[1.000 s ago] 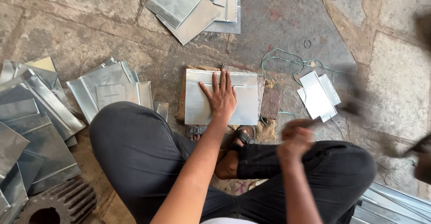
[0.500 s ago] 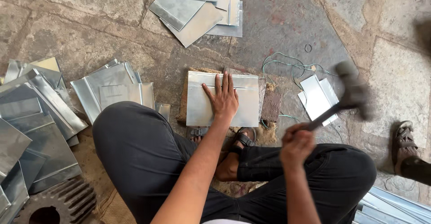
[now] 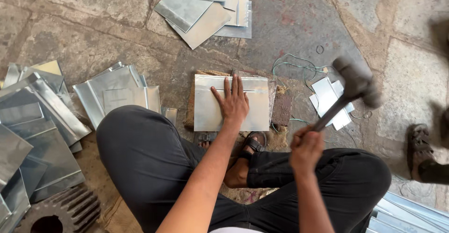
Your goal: The person hammers metal sheets by hand. They position individual sheets on a wooden block and strike them repeatedly with a hammer to flatten or shape them.
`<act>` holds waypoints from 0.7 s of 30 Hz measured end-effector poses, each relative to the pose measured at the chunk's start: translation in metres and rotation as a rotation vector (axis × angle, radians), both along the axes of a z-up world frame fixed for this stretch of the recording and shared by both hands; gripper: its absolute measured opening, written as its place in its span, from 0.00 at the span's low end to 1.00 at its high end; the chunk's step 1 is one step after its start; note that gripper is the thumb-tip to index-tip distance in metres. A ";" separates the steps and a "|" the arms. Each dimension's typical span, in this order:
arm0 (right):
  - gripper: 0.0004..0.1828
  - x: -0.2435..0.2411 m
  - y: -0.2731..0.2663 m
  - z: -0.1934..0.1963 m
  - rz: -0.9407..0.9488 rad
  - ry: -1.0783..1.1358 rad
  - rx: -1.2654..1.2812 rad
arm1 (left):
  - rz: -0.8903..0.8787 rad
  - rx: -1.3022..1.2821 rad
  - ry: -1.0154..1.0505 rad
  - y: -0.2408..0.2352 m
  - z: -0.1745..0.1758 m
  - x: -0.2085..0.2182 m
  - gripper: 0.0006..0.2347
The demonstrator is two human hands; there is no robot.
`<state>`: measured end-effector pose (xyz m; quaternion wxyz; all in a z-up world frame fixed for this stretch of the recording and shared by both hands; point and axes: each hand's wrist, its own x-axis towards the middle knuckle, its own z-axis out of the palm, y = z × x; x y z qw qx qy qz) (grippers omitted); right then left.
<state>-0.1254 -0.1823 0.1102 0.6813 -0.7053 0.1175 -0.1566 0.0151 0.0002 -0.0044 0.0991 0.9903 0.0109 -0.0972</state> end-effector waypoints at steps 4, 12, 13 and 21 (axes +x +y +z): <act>0.19 0.007 0.013 -0.026 0.169 0.335 -0.556 | -0.001 -0.007 -0.022 0.000 0.001 -0.002 0.27; 0.21 -0.014 0.004 -0.004 0.083 0.302 -0.472 | 0.003 -0.005 -0.013 -0.003 0.003 -0.009 0.27; 0.22 -0.009 0.009 -0.011 0.070 0.255 -0.435 | 0.010 -0.020 -0.022 -0.002 0.006 -0.001 0.28; 0.27 -0.005 0.000 -0.110 0.134 0.484 -0.756 | -0.007 -0.040 -0.048 -0.004 -0.011 -0.001 0.27</act>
